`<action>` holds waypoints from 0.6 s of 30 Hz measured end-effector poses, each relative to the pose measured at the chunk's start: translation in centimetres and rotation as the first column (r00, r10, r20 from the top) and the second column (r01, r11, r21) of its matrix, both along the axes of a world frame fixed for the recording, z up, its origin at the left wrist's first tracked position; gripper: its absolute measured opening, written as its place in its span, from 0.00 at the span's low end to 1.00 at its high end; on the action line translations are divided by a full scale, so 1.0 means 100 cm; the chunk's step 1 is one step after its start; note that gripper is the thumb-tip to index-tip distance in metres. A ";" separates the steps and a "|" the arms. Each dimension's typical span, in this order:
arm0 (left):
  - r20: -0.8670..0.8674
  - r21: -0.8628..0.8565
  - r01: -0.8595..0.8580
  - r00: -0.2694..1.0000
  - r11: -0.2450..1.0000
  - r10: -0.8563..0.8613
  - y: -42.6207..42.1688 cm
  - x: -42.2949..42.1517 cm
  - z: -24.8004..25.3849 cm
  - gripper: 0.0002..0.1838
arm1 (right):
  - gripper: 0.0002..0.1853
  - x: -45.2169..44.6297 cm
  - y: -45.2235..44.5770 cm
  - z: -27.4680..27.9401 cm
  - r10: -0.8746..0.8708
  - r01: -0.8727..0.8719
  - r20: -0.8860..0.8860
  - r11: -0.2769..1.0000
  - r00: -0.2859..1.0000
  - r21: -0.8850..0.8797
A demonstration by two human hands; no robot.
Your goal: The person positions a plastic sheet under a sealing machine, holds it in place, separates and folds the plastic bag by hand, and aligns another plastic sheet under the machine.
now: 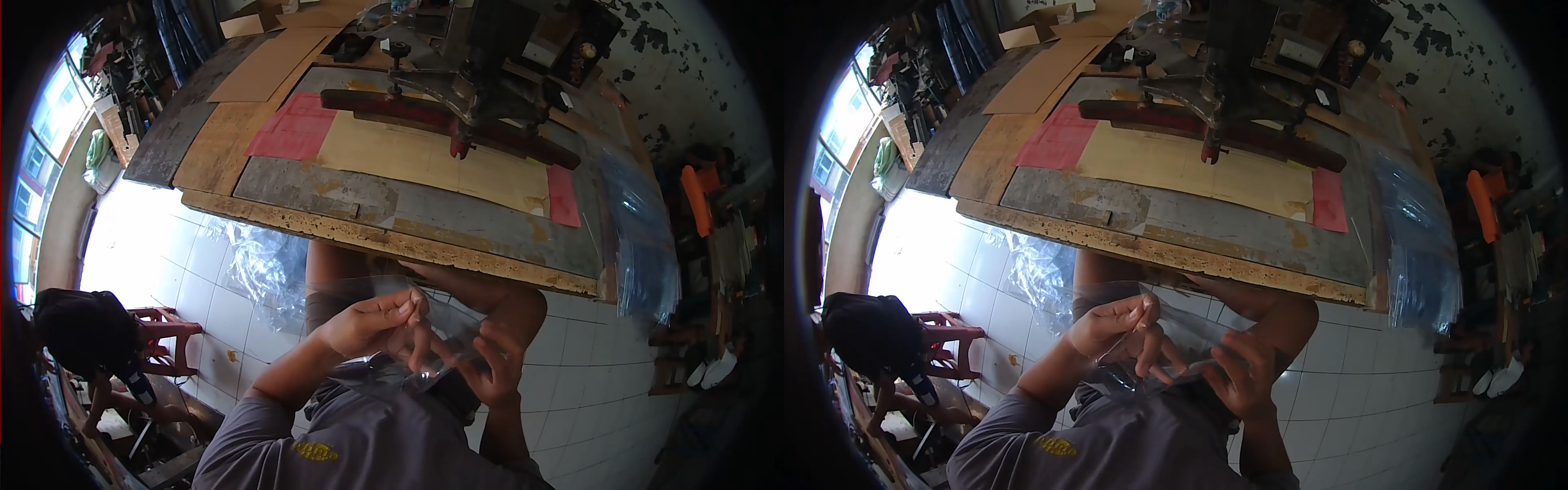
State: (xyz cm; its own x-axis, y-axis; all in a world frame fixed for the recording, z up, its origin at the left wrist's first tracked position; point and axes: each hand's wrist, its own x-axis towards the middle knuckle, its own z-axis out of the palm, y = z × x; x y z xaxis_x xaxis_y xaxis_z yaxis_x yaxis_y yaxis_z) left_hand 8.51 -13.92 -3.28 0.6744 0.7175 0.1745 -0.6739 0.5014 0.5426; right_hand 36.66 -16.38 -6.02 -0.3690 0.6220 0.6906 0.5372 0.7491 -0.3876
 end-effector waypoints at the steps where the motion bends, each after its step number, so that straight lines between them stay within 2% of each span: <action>1: -0.005 0.016 -0.021 1.000 1.000 0.021 0.002 0.001 0.005 0.14 | 0.18 0.001 0.000 0.000 0.018 -0.019 -0.045 0.999 0.999 -0.028; 2: -0.009 0.032 -0.043 0.999 0.999 0.043 0.004 0.000 0.008 0.14 | 0.16 0.003 0.002 0.004 0.036 -0.041 -0.090 0.998 0.995 -0.057; 5: -0.293 0.340 -0.027 0.947 0.940 0.133 0.016 -0.019 0.015 0.11 | 0.15 0.007 0.014 0.025 0.052 -0.075 -0.199 0.992 0.979 -0.107; 6: -0.385 0.251 -0.116 0.899 0.961 0.209 0.012 -0.017 0.032 0.09 | 0.15 0.009 0.018 0.033 0.052 -0.081 -0.231 0.990 0.972 -0.118; 8: -0.489 0.616 -0.112 0.722 0.780 0.490 0.020 -0.019 0.038 0.09 | 0.12 0.017 0.023 0.045 0.032 -0.077 -0.243 0.981 0.970 -0.176; 9: -0.480 0.762 -0.062 0.613 0.644 0.628 0.023 -0.019 0.041 0.09 | 0.11 0.021 0.024 0.048 0.024 -0.076 -0.247 0.976 0.969 -0.204; 10: -0.495 0.781 -0.076 0.528 0.619 0.690 0.022 -0.016 0.050 0.07 | 0.09 0.023 0.024 0.048 0.002 -0.074 -0.286 0.968 0.958 -0.239; 13: -0.351 0.928 0.028 0.402 0.371 0.846 0.024 -0.011 0.053 0.07 | 0.08 0.032 0.031 0.051 -0.008 -0.087 -0.305 0.951 0.952 -0.296; 18: -0.111 0.990 -0.069 0.186 0.125 0.976 0.015 0.006 0.066 0.06 | 0.05 0.040 0.038 0.037 0.037 -0.251 -0.437 0.861 0.899 -0.443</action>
